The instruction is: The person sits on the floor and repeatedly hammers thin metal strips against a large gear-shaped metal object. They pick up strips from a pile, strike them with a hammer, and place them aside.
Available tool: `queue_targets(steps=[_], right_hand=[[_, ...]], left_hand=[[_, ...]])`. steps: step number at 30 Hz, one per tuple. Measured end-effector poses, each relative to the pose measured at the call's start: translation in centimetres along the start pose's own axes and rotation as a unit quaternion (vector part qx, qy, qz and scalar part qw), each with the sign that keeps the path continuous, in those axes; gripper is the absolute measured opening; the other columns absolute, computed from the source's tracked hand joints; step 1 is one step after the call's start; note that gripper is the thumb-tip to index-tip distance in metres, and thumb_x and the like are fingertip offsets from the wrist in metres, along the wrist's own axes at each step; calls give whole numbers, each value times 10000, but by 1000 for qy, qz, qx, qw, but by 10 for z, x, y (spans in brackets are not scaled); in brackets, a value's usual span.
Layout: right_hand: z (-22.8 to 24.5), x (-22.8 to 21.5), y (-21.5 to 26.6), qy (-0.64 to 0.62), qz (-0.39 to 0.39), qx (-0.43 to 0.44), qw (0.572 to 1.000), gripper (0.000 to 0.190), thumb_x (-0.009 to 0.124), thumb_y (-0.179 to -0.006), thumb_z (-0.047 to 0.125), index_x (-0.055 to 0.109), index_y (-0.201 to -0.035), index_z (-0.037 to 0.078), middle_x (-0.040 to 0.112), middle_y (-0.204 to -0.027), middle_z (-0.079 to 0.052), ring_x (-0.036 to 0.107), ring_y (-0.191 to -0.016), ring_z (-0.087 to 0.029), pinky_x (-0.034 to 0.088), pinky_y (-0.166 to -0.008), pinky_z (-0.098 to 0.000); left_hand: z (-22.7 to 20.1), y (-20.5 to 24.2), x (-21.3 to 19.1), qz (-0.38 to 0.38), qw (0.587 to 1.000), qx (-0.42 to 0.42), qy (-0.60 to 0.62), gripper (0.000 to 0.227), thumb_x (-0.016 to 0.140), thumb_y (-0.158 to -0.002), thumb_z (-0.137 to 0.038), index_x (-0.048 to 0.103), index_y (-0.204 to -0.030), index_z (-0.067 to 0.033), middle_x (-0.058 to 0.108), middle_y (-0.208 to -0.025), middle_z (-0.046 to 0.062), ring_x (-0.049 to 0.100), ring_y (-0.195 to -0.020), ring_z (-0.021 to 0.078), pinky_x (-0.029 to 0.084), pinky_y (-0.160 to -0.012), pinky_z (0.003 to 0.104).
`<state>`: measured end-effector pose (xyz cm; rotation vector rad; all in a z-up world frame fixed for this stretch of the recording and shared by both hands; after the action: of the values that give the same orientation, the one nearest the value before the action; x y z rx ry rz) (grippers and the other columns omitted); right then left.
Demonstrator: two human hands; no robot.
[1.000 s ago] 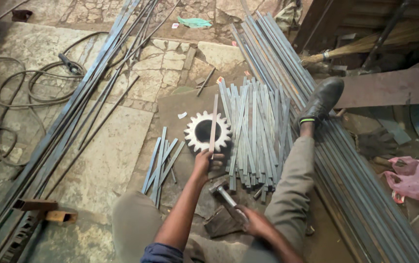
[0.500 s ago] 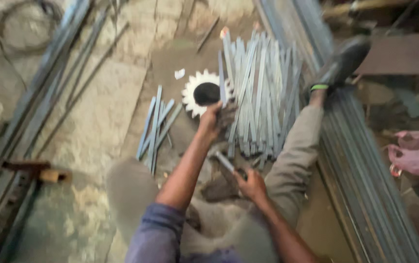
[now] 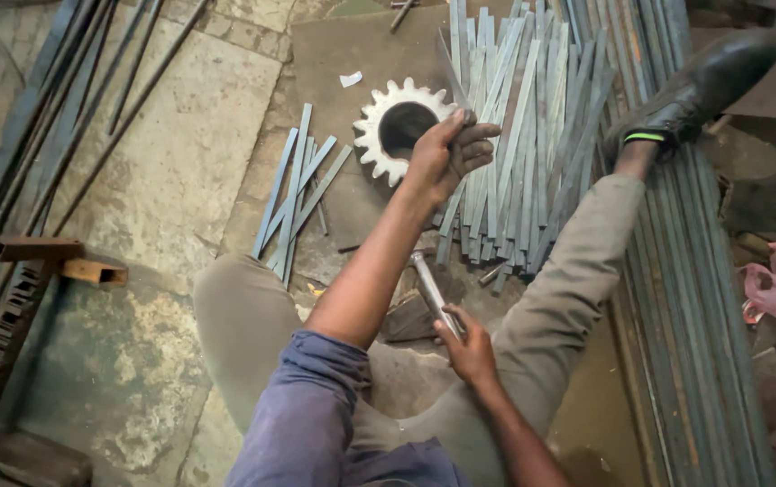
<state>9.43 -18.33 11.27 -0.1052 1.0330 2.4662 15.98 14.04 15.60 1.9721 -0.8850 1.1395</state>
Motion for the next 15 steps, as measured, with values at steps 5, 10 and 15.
queue_targets(steps=[5, 10, 15], right_hand=[[-17, 20, 3, -147, 92, 2, 985, 638, 718, -893, 276, 474, -1476, 188, 658, -1214, -6, 746, -918, -210, 567, -531, -336], [-40, 43, -31, -345, 142, 210, 904, 536, 587, -884, 350, 383, -1378, 307, 707, -1032, -23, 720, -845, -292, 532, -490, -401], [-87, 62, -65, -273, 112, 217, 931, 290, 588, -974, 451, 631, -1131, 211, 579, -707, -32, 471, -475, -145, 395, -377, -320]], left_hand=[[2, -1, -10, 18, 1000, -4, 1, 263, 509, -1088, -326, 562, -1100, -68, 739, -1085, 218, 746, -858, 264, 614, -804, 417], [12, -7, -45, -74, 995, -54, -29, 364, 477, -1049, -396, 580, -1227, -97, 747, -1088, 171, 726, -946, 281, 573, -903, 458], [38, 2, -95, -119, 986, -101, -56, 469, 498, -1047, -458, 640, -1237, -53, 710, -926, 89, 663, -823, 273, 551, -840, 432]])
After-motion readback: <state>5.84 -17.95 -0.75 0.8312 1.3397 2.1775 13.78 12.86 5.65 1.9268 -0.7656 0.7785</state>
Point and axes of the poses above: each hand's wrist, its own y-axis away from the middle knuckle, its own x-axis out of the palm, z = x × y, the point moved 4 cm from there along -y, towards the middle knuckle
